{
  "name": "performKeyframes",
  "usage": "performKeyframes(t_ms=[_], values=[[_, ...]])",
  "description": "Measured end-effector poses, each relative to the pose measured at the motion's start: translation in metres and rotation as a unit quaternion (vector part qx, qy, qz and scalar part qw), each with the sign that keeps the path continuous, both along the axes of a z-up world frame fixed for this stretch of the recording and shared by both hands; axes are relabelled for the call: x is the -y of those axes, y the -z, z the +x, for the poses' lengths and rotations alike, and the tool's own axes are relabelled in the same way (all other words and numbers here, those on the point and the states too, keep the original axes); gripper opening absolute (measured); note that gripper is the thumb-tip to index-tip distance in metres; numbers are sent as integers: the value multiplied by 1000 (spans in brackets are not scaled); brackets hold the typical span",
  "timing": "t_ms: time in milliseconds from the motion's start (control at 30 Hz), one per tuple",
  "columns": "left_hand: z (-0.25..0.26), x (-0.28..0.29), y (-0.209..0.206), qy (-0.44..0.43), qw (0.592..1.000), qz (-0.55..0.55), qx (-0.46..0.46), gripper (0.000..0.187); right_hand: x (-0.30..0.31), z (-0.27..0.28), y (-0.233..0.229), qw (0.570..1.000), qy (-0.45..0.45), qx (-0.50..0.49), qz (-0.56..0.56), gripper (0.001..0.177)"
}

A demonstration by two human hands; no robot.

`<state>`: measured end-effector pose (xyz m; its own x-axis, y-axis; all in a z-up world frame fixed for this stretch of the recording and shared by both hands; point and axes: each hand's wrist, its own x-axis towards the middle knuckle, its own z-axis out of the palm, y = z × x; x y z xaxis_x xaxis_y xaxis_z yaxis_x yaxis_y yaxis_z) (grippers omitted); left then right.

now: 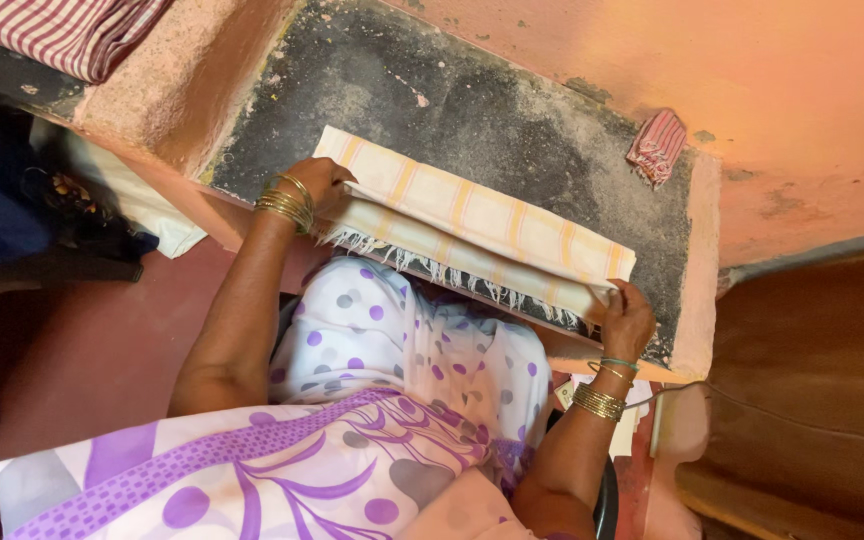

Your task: The person folds two different patterned cloths on a dark countertop. She unfolds each cloth, smooths it, and folds it into a compact rectangle, then sets it aside. The process is repeated for a second cloth.

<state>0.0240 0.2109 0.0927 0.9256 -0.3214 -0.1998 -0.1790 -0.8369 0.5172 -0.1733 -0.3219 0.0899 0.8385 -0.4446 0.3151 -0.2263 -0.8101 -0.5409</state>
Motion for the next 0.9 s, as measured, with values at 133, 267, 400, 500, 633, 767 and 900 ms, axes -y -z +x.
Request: performKeyframes(t_ms=[133, 267, 400, 500, 633, 767, 900], values=[[20, 15, -23, -44, 996, 61, 53, 23, -7, 32, -28, 992, -3, 102, -77, 18], [75, 49, -49, -197, 961, -12, 196, 17, -8, 111, -67, 972, 88, 133, 174, 24], [89, 76, -53, -195, 838, -104, 498, 50, -22, 130, -77, 937, -107, 324, 77, 51], [51, 82, -34, -104, 896, -86, 423, 57, -30, 112, -50, 976, -79, 152, 131, 40], [-4, 73, -23, 87, 989, 118, 36, 77, -35, 71, 5, 985, -150, -79, 17, 28], [-43, 59, -16, 139, 971, 191, -43, 108, -34, 34, 30, 963, -171, -205, 34, 57], [-45, 51, 1, 137, 976, 167, -6, 96, -40, 26, 32, 964, -186, -187, -28, 68]])
